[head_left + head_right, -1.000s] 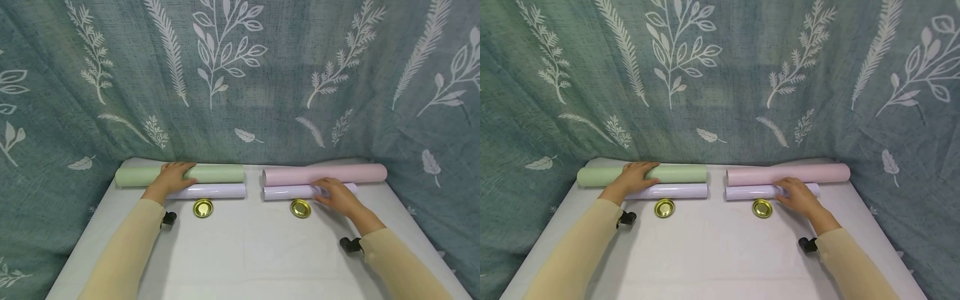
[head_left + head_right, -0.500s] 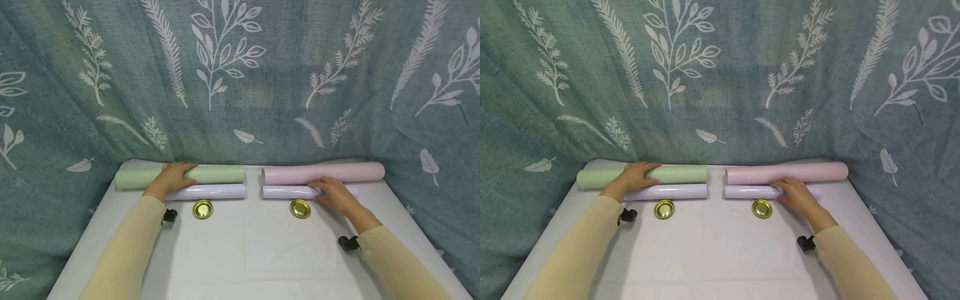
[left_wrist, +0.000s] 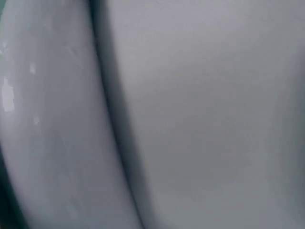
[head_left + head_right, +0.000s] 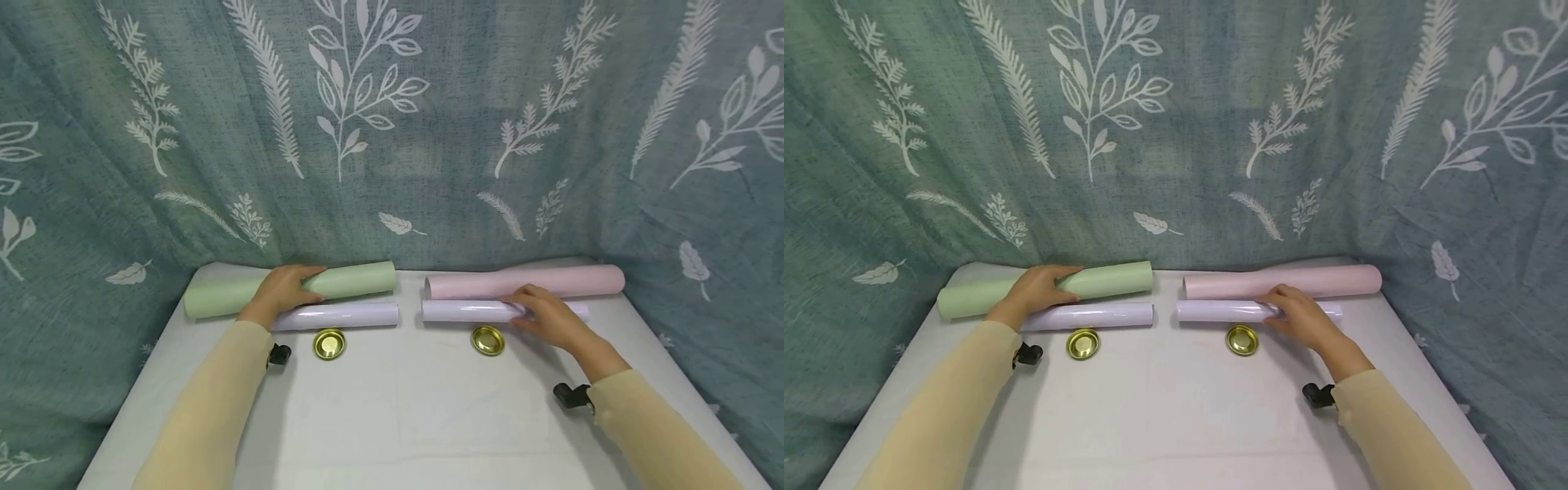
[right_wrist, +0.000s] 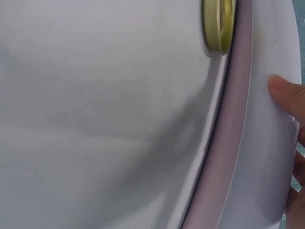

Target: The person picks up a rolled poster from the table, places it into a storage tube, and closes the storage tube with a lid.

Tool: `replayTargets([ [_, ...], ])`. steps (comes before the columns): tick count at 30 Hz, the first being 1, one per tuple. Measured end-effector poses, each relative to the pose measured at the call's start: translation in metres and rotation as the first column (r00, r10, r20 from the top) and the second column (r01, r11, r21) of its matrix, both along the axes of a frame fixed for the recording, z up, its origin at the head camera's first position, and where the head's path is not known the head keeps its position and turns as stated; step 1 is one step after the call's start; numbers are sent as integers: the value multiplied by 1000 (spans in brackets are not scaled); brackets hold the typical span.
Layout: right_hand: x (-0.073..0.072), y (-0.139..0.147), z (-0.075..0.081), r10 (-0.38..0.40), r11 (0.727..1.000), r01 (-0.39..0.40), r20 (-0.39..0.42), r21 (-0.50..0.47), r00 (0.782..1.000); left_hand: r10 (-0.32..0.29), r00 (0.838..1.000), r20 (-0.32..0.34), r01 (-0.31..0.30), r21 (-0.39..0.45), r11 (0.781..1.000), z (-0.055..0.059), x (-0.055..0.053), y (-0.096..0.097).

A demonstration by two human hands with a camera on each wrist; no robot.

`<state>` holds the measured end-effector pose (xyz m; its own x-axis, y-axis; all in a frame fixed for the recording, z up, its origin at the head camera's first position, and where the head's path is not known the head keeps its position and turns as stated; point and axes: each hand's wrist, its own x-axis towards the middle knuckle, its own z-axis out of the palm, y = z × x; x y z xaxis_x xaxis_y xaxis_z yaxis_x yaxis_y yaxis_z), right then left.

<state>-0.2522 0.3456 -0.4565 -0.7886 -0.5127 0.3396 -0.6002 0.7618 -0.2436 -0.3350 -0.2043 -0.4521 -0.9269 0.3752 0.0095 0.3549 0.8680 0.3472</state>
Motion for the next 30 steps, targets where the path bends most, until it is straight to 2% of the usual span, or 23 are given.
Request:
replayTargets([
  [5, 2, -3, 6, 2, 1000, -2, 10, -20, 1000, 58, 997, -54, -57, 24, 998, 0, 6, -6],
  [13, 5, -6, 15, -19, 999, 19, 5, -33, 1000, 78, 991, -111, -73, 48, 996, 10, 17, -22],
  [19, 9, -10, 23, -18, 999, 18, 15, -43, 1000, 68, 985, -159, -62, 44, 997, 21, 29, -29],
  [25, 11, -10, 31, -7, 999, 5, -39, -51, 999, 41, 978, -207, -31, 49, 998, 33, 41, -32],
  [30, 12, -11, 39, 8, 998, -12, -75, -64, 997, 21, 976, -217, -8, 61, 998, 42, 51, -33],
])
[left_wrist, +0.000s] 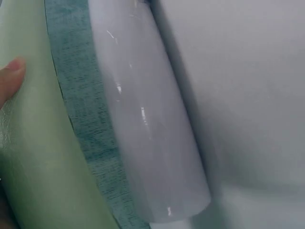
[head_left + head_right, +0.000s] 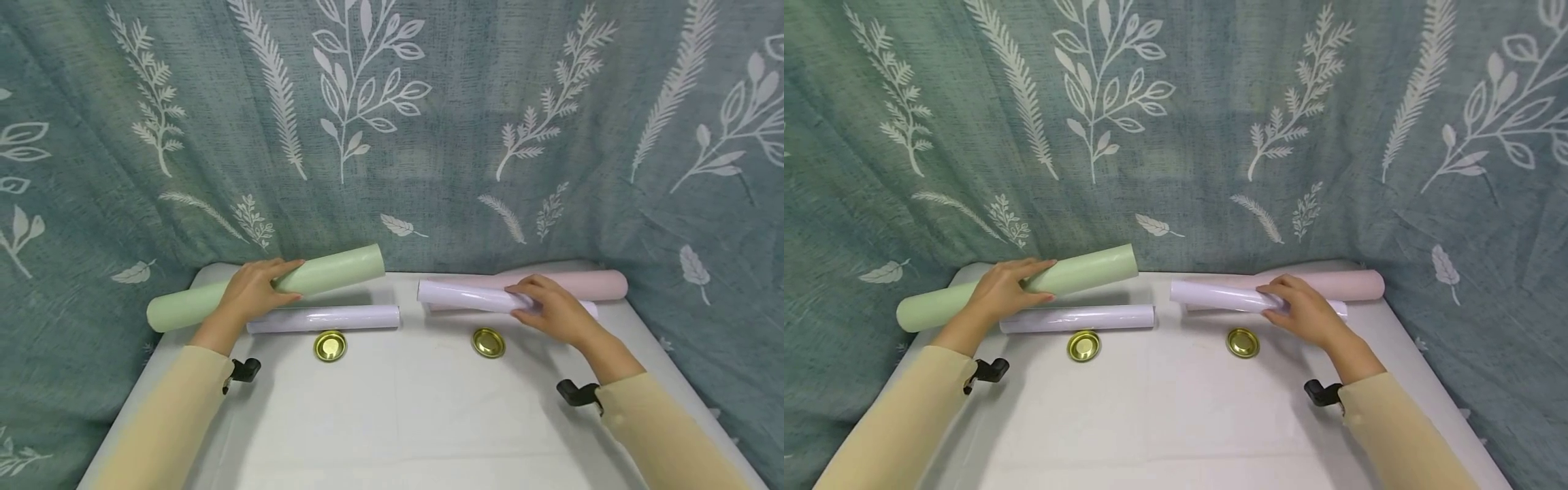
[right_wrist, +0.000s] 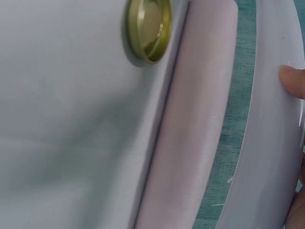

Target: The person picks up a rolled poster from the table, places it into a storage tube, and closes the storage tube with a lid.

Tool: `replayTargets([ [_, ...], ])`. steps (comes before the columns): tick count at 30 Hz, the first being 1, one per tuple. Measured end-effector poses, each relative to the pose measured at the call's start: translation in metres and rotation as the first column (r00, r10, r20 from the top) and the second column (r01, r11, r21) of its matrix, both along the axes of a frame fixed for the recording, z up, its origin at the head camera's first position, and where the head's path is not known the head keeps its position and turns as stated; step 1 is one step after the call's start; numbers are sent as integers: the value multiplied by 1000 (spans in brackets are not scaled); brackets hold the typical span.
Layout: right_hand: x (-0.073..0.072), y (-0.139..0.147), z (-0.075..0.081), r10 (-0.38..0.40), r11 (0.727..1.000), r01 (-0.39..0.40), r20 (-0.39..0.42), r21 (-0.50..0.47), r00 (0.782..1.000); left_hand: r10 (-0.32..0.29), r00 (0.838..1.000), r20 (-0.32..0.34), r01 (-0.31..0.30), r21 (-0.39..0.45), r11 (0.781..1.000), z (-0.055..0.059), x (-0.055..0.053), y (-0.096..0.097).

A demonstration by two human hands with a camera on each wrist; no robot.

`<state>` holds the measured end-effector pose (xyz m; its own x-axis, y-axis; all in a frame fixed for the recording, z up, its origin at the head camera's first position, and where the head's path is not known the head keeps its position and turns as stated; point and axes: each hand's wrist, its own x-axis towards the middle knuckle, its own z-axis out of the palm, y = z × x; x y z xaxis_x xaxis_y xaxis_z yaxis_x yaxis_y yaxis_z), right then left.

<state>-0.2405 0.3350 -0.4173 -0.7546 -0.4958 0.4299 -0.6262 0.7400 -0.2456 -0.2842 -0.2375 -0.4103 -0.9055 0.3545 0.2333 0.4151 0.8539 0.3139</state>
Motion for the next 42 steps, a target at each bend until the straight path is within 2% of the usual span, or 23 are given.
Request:
replayTargets([
  [5, 2, 0, 7, 10, 1000, -10, -19, -27, 1000, -6, 1000, 4, 6, 26, 1000, 4, 13, -2],
  [13, 5, -5, 16, 45, 997, -48, -53, -56, 998, -76, 993, -93, 83, 69, 994, 5, 35, -1],
  [19, 8, -15, 22, 90, 992, -94, -58, -81, 994, -103, 990, -99, 112, 97, 989, 6, 51, 2],
  [26, 11, -27, 26, 126, 987, -129, -37, -94, 991, -144, 984, -103, 158, 138, 978, 3, 62, 3],
  [36, 15, -34, 27, 148, 984, -149, -13, -98, 989, -153, 988, -32, 157, 196, 968, 0, 74, 5],
  [42, 14, -38, 26, 168, 981, -170, -23, -94, 985, -177, 983, -59, 185, 204, 961, 0, 79, 7],
])
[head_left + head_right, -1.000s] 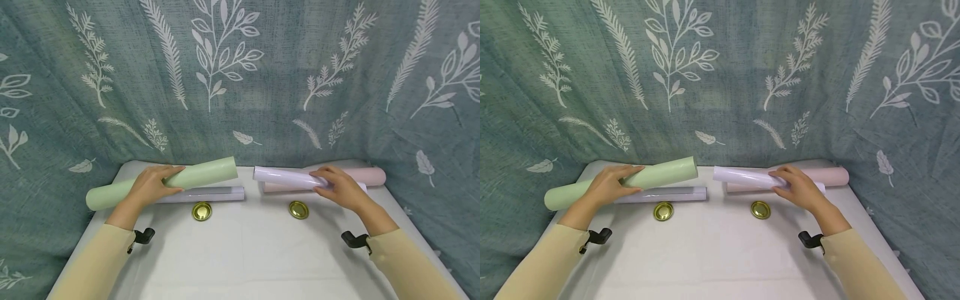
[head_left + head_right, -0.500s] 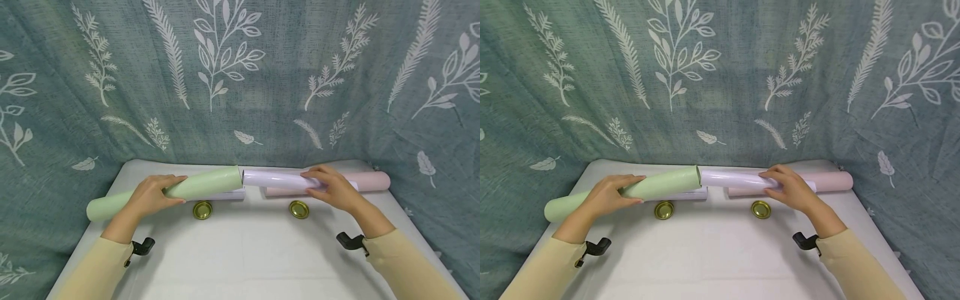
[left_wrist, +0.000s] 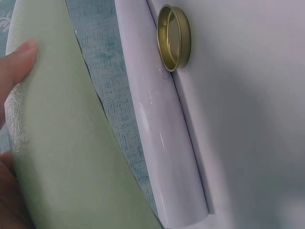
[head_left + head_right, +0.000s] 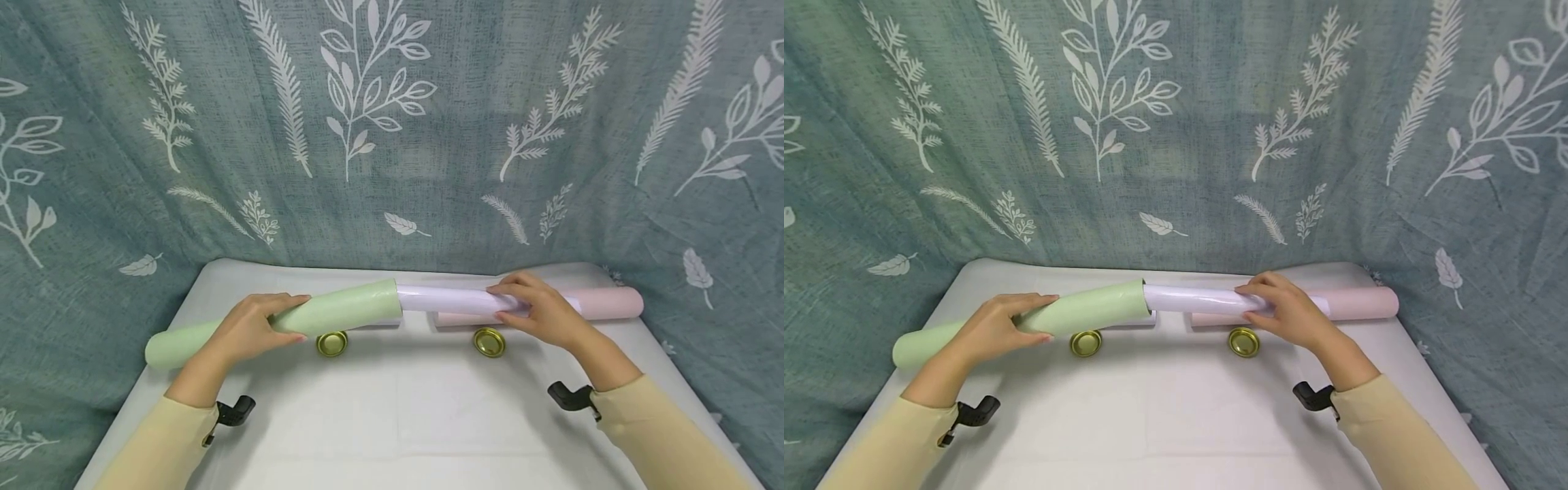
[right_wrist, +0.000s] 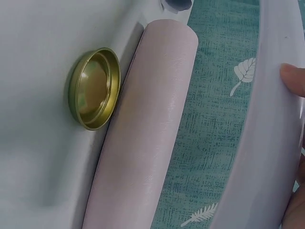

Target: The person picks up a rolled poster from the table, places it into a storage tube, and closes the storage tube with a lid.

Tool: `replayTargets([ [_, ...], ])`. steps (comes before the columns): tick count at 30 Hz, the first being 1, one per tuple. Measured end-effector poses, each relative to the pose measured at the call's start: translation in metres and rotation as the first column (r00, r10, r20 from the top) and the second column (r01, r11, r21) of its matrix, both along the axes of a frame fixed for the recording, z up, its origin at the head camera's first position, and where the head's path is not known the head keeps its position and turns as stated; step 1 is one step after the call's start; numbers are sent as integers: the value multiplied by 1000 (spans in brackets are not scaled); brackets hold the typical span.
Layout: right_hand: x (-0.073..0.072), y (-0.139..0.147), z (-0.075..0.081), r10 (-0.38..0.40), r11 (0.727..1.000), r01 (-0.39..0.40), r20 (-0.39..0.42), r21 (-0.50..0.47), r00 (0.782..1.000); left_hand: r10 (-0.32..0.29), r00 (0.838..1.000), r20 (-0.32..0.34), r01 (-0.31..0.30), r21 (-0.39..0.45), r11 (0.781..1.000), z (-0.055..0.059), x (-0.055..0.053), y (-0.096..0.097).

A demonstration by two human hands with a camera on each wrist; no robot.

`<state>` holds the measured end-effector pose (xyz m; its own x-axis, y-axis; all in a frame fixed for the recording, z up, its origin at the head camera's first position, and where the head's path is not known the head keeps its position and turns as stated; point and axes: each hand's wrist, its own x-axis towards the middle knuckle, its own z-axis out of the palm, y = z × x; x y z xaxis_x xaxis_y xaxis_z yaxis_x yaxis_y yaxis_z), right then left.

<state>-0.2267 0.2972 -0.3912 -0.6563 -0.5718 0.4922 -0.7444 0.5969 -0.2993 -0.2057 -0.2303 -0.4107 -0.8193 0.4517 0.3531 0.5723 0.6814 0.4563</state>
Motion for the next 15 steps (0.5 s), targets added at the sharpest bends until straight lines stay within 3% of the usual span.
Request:
replayTargets([
  [15, 2, -18, 2, 70, 996, -71, 14, 57, 997, -46, 999, 0, 46, -22, 999, -2, 6, 13],
])
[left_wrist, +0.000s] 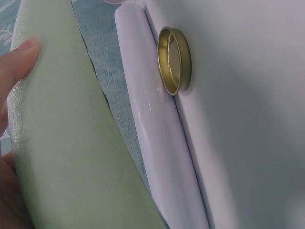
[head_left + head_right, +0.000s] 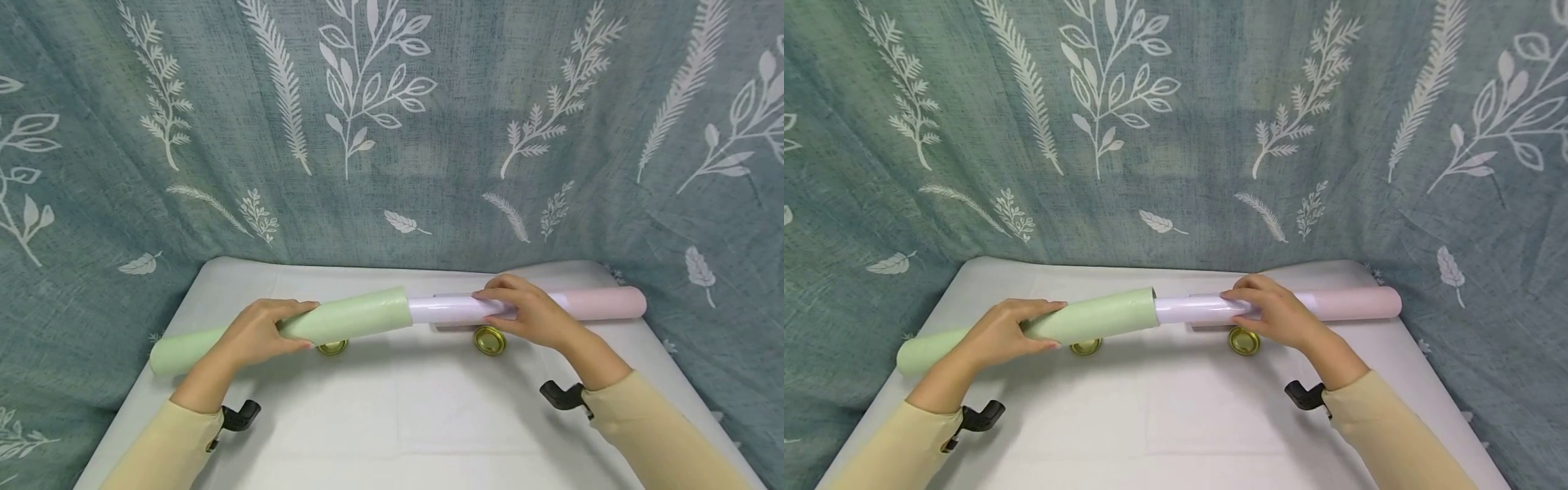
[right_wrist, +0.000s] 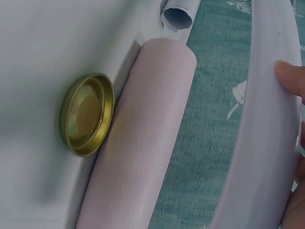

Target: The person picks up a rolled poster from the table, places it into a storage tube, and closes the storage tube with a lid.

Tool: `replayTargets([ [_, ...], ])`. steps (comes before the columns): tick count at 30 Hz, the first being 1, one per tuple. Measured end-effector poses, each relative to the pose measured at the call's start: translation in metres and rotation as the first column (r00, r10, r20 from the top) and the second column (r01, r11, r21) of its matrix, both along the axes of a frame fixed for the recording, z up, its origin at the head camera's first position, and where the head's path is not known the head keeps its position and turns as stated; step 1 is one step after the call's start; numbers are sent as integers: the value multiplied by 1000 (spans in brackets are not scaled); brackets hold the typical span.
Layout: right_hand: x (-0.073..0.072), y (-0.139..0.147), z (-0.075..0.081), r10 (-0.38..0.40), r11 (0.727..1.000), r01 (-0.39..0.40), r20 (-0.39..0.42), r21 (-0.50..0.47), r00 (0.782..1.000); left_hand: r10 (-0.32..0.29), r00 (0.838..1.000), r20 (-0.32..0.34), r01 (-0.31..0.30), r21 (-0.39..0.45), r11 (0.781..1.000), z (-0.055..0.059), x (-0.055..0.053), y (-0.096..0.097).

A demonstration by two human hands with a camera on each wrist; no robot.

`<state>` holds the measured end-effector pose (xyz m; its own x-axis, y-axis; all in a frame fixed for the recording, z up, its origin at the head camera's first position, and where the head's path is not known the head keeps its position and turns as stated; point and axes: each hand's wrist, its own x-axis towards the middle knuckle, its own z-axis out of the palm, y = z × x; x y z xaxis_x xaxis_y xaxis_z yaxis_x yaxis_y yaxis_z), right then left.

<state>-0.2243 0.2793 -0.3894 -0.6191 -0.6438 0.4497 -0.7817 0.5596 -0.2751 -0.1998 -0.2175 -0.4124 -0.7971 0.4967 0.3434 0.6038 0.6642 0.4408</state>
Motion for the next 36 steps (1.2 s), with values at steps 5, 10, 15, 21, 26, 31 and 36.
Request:
replayTargets([
  [5, -2, -8, -1, 30, 1000, -30, 7, -5, 1000, -33, 999, -1, 33, 7, 999, 0, 1, 6],
  [10, -4, -14, -3, 64, 998, -64, 0, -21, 998, -2, 1000, 4, 2, -19, 1000, 0, 5, 11],
  [15, -5, -19, -3, 70, 997, -70, -3, -34, 998, 41, 999, -33, -43, -55, 998, 1, 8, 15],
  [21, -6, -22, -6, 55, 997, -54, 5, -59, 998, 43, 999, -27, -45, -70, 997, -3, 8, 20],
  [26, -8, -26, -10, 44, 996, -45, -6, -78, 999, 41, 998, 37, -38, -74, 997, -5, 8, 23],
  [31, -9, -30, -14, 52, 994, -53, -20, -98, 998, 35, 997, 62, -30, -80, 996, -4, 9, 24],
  [36, -10, -35, -17, 58, 992, -61, -27, -107, 998, 33, 996, 86, -25, -93, 995, -3, 9, 26],
])
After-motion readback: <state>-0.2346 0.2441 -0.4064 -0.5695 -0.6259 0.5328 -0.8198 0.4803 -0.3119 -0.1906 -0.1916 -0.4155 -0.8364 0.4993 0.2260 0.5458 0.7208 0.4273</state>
